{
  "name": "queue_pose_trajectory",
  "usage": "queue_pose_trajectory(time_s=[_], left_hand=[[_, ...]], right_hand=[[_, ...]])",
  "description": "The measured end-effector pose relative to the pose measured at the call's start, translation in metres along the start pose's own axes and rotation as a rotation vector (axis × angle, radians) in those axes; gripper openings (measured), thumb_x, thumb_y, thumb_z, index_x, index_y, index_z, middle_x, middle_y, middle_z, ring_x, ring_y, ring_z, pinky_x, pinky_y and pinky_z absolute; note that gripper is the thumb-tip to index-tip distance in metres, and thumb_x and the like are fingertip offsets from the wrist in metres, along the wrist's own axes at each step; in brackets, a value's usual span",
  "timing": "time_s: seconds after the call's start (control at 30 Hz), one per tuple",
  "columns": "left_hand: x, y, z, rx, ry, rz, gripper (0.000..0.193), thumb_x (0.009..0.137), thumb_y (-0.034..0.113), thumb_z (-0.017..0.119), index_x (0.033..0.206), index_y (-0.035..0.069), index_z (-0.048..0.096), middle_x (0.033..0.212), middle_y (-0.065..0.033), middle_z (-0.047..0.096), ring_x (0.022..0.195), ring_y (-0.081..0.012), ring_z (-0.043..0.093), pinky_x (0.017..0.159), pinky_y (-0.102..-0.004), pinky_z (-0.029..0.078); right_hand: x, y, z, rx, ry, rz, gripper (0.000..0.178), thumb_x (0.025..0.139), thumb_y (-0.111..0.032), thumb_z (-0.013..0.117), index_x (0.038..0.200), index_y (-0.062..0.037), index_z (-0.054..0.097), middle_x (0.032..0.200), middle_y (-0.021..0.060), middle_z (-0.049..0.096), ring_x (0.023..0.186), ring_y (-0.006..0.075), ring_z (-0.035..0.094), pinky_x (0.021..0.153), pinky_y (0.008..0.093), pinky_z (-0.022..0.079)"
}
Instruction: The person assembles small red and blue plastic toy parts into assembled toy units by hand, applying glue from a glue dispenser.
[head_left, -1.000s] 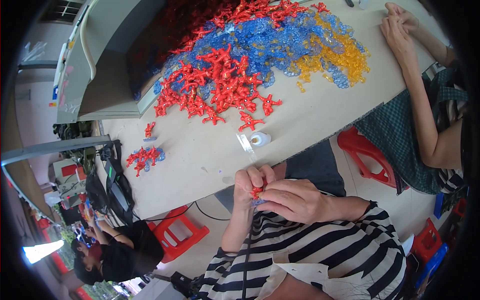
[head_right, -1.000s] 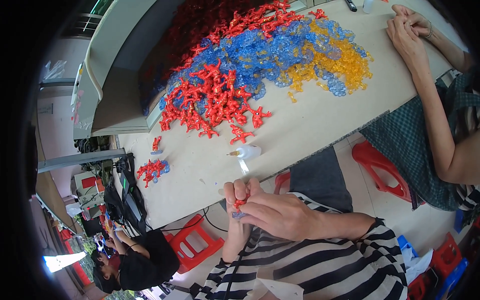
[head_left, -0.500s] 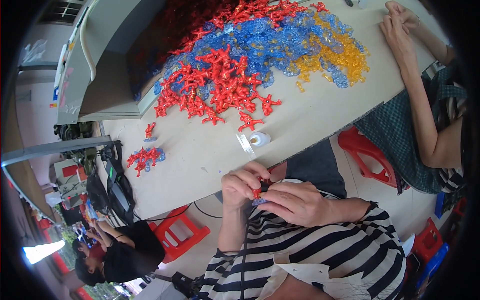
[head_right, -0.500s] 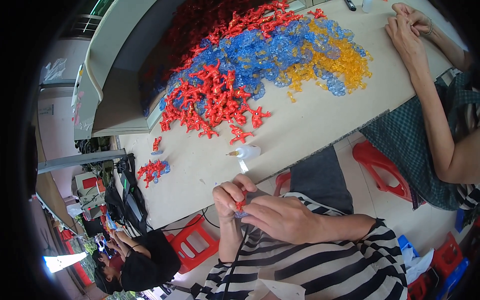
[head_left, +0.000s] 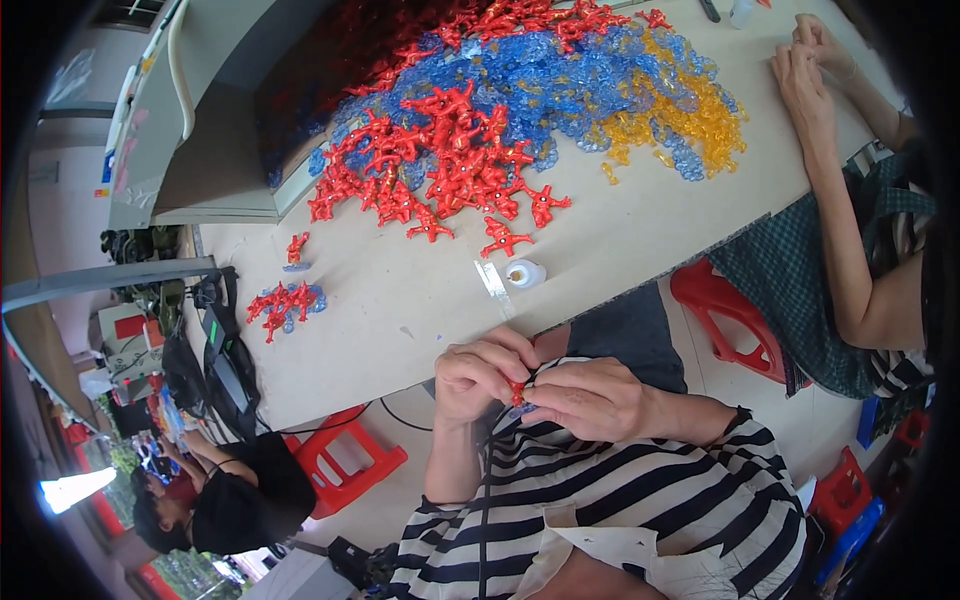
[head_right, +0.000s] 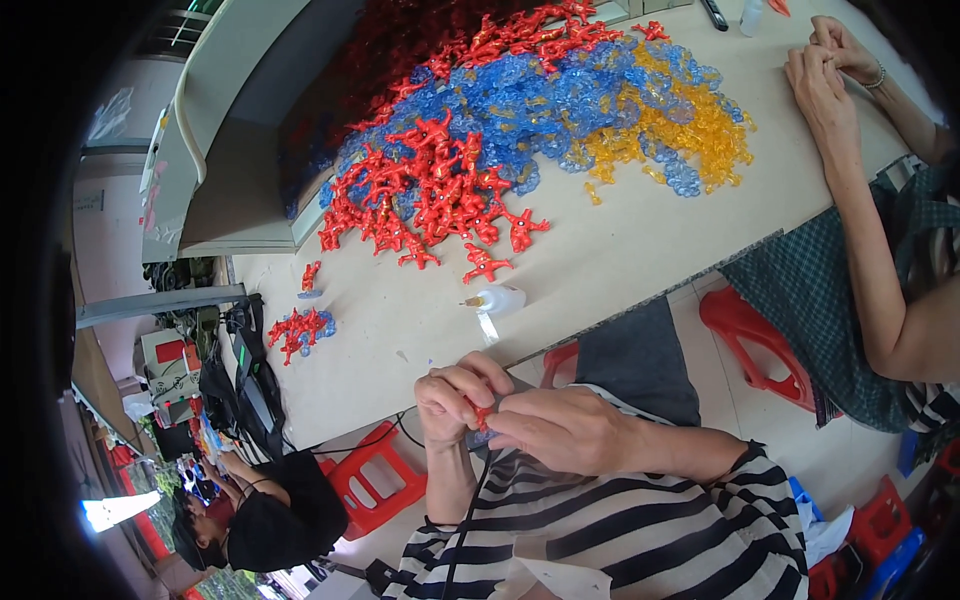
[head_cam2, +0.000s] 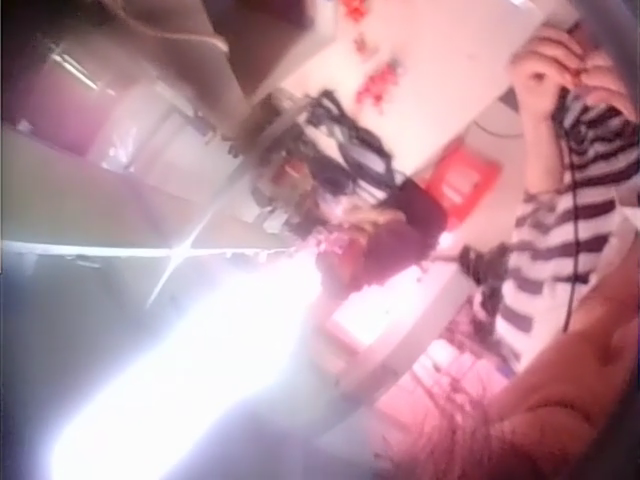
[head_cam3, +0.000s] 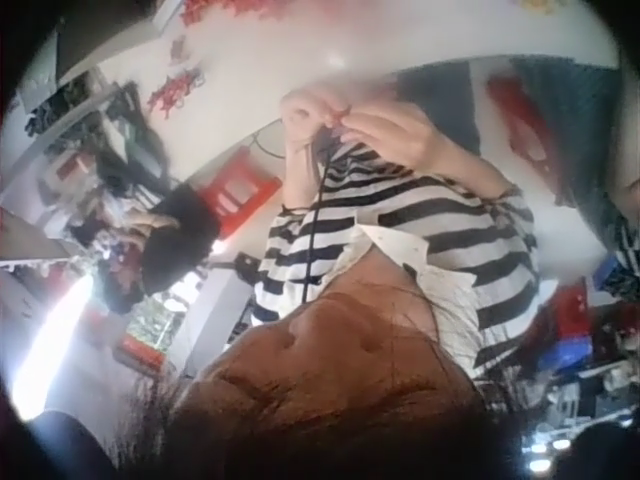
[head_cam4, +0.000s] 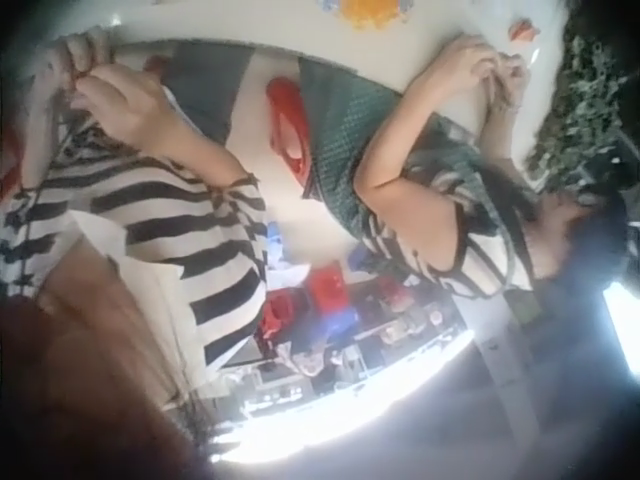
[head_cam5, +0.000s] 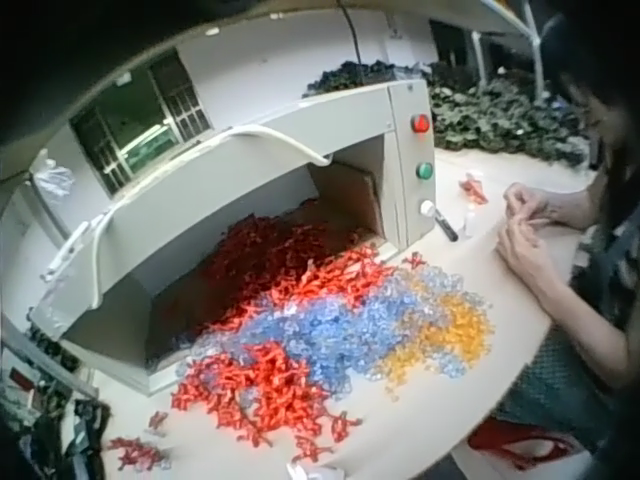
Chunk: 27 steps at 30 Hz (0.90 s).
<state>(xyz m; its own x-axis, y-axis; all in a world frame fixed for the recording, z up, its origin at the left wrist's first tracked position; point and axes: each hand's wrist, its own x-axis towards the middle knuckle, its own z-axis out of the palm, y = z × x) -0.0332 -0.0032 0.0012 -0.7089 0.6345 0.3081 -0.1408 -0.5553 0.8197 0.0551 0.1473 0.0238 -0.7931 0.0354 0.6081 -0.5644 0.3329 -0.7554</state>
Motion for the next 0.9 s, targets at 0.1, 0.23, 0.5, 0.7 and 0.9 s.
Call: queue_pose_trajectory(time_s=[0.1,0.23,0.5,0.7,0.9], left_hand=[[-0.001,0.003,-0.002,0.085,0.01,0.015,0.012,0.072,-0.004,0.065,0.063,0.004,0.061,0.076,-0.0095,0.065,0.075,-0.0286,0.06,0.062,-0.036,0.049],[0.0,0.006,-0.002,0.14,-0.012,0.045,0.012,0.071,-0.006,0.064,0.065,0.004,0.062,0.076,-0.0092,0.065,0.076,-0.0282,0.061,0.063,-0.035,0.049],[0.002,0.019,0.0,0.309,-0.052,0.068,0.009,0.066,-0.006,0.065,0.066,0.003,0.065,0.078,-0.0081,0.066,0.078,-0.0284,0.061,0.066,-0.0344,0.05],[0.005,0.028,-0.001,0.437,-0.077,0.067,0.008,0.065,-0.003,0.068,0.071,0.003,0.067,0.079,-0.0084,0.066,0.079,-0.027,0.06,0.068,-0.0336,0.049],[0.006,0.069,-0.025,1.141,0.234,-0.078,0.013,0.067,0.001,0.07,0.079,0.002,0.066,0.082,-0.0086,0.065,0.077,-0.0229,0.06,0.069,-0.033,0.048]], right_hand=[[0.0,0.004,0.003,0.008,-0.005,-0.014,0.03,0.065,-0.007,0.075,0.089,0.0027,0.06,0.084,0.0101,0.061,0.07,0.0198,0.062,0.054,0.0274,0.05],[-0.003,0.01,0.007,0.038,0.021,-0.056,0.03,0.065,-0.006,0.075,0.09,0.0025,0.06,0.083,0.011,0.061,0.066,0.0206,0.062,0.052,0.0274,0.05],[0.003,0.019,0.003,0.109,-0.002,-0.13,0.03,0.064,-0.006,0.075,0.089,0.0022,0.061,0.082,0.0113,0.061,0.062,0.0212,0.061,0.051,0.0276,0.05],[0.004,0.025,0.004,0.105,-0.001,-0.113,0.034,0.061,-0.009,0.077,0.089,0.0009,0.062,0.084,0.0113,0.062,0.063,0.0217,0.062,0.054,0.0282,0.051],[0.017,0.026,-0.014,-0.056,0.007,0.049,0.04,0.057,-0.01,0.08,0.091,0.0018,0.061,0.087,0.0125,0.063,0.065,0.0221,0.062,0.057,0.0278,0.051]])
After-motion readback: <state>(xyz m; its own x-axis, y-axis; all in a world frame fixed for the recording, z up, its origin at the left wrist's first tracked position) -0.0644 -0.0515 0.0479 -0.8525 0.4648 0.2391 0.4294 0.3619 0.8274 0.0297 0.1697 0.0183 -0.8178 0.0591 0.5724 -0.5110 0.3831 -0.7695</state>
